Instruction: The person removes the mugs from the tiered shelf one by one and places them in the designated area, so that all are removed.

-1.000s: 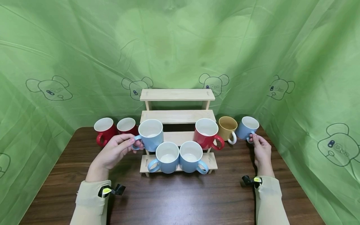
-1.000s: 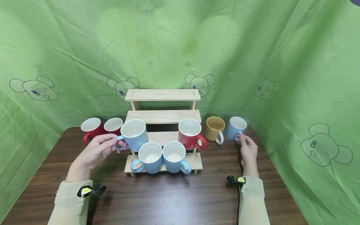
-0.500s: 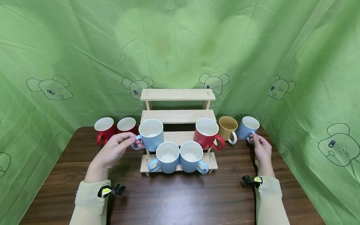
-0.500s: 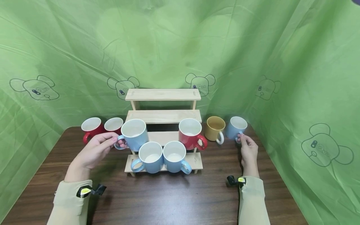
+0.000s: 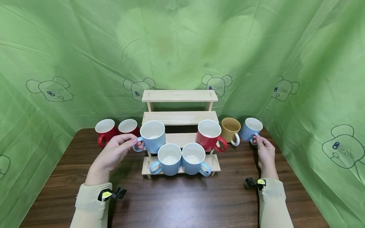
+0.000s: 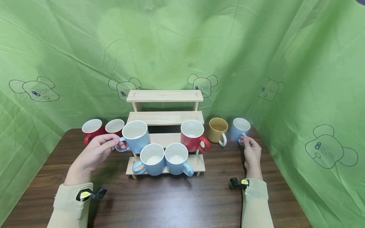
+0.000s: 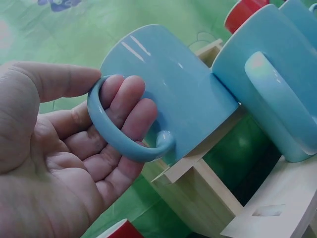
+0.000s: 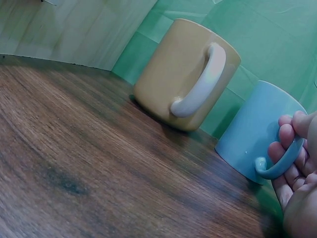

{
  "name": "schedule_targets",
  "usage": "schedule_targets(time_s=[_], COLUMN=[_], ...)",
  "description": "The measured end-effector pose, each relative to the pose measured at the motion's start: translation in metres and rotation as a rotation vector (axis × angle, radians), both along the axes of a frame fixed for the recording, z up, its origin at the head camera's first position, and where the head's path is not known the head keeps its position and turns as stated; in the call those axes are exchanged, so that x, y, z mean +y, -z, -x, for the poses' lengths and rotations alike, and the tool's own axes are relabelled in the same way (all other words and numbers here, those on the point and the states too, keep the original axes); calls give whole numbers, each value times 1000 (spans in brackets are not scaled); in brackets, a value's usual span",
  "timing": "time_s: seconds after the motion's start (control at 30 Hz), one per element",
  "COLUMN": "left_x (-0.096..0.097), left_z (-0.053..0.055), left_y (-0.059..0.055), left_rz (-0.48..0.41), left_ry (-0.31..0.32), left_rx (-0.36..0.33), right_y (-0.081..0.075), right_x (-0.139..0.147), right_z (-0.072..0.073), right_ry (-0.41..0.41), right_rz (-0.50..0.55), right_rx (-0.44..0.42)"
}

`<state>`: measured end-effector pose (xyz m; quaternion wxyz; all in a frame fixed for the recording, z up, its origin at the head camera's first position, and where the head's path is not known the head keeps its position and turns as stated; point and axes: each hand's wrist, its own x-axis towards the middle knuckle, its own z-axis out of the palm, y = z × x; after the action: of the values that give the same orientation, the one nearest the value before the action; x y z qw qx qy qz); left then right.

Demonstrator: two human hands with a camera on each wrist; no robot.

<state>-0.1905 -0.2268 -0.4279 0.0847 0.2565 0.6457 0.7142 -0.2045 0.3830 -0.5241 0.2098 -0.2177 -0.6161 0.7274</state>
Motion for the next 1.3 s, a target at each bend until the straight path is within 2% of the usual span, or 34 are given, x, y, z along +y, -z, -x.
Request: schedule_targets(time_s=[0.1, 0.33, 0.5, 0.73, 1.13, 1.3], left_x=[1, 8, 11, 14, 13, 9], left_z=[-1, -5, -6, -6, -8, -11], left_y=[-3, -13, -16, -15, -15, -18], left_rz=[27, 191, 217, 155, 0, -91], left_ry=[-8, -72, -114, -156, -171, -168], left_rx=[-15, -2, -5, -10, -66, -46], right_y=[0, -1, -1, -1, -2, -2], right_x=[0, -1, 0, 0, 0, -1], right_z=[0, -1, -1, -1, -2, -2], right_ry=[-1, 6, 5, -1, -3, -2], right_rz=[-1, 4, 9, -1, 1, -6], right_rx=[4, 11, 16, -1, -12, 0])
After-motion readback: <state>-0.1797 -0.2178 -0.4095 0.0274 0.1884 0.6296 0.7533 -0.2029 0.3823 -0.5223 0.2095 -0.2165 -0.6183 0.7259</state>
